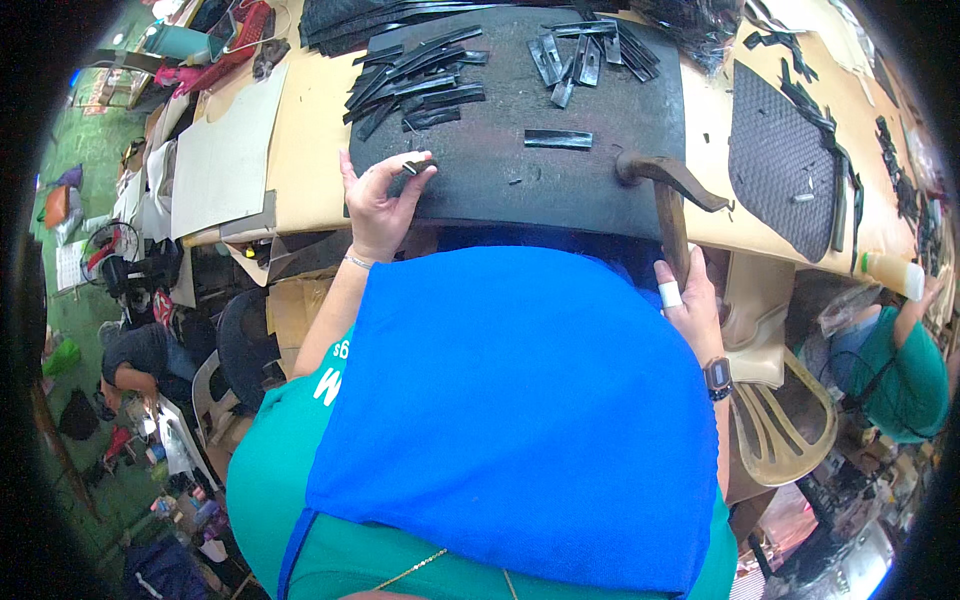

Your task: The person uses a hammer to strike small metal pieces placed on a black mat. They repeatedly pick up the metal pieces, position them, and hit them with the hammer, then move the pieces aside on the mat.

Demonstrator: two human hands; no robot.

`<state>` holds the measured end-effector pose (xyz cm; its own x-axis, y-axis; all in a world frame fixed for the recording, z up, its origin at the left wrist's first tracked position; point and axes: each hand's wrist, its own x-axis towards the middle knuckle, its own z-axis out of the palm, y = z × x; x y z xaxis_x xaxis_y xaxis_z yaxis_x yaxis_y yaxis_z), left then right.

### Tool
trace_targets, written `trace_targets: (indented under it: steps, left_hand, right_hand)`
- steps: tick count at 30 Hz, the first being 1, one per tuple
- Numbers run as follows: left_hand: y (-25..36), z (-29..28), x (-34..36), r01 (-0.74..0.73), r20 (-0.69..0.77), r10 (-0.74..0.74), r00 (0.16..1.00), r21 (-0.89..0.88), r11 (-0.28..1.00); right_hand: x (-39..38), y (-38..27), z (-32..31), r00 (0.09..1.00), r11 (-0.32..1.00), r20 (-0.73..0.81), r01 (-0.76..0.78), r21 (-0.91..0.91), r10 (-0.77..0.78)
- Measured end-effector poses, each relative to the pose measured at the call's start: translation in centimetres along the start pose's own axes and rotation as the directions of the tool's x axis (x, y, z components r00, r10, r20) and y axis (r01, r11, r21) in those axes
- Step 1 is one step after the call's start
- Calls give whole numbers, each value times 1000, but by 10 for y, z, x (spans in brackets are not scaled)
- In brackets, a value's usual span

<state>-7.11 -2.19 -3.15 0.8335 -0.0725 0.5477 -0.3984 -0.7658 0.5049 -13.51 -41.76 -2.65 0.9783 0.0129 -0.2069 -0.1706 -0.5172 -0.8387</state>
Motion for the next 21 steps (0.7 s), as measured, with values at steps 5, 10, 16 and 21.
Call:
trace_targets:
  steps: [5,10,16,21]
  left_hand:
    - [-4,5,-3,-11,-7,11,1000,18,1000]
    - [-2,11,-2,71,14,-69,997,-212,975]
    - [47,42,32,112,203,5,979,-561,820]
    - [89,93,68,-52,247,284,926,-663,747]
  right_hand:
    - [-2,-1,-3,999,985,9,-51,162,50]
    - [18,-19,-24,968,975,-250,-34,-221,-23]
    - [61,-8,-61,871,908,-484,-267,-323,84]
    - [107,31,-90,816,850,-567,-220,-478,-107]
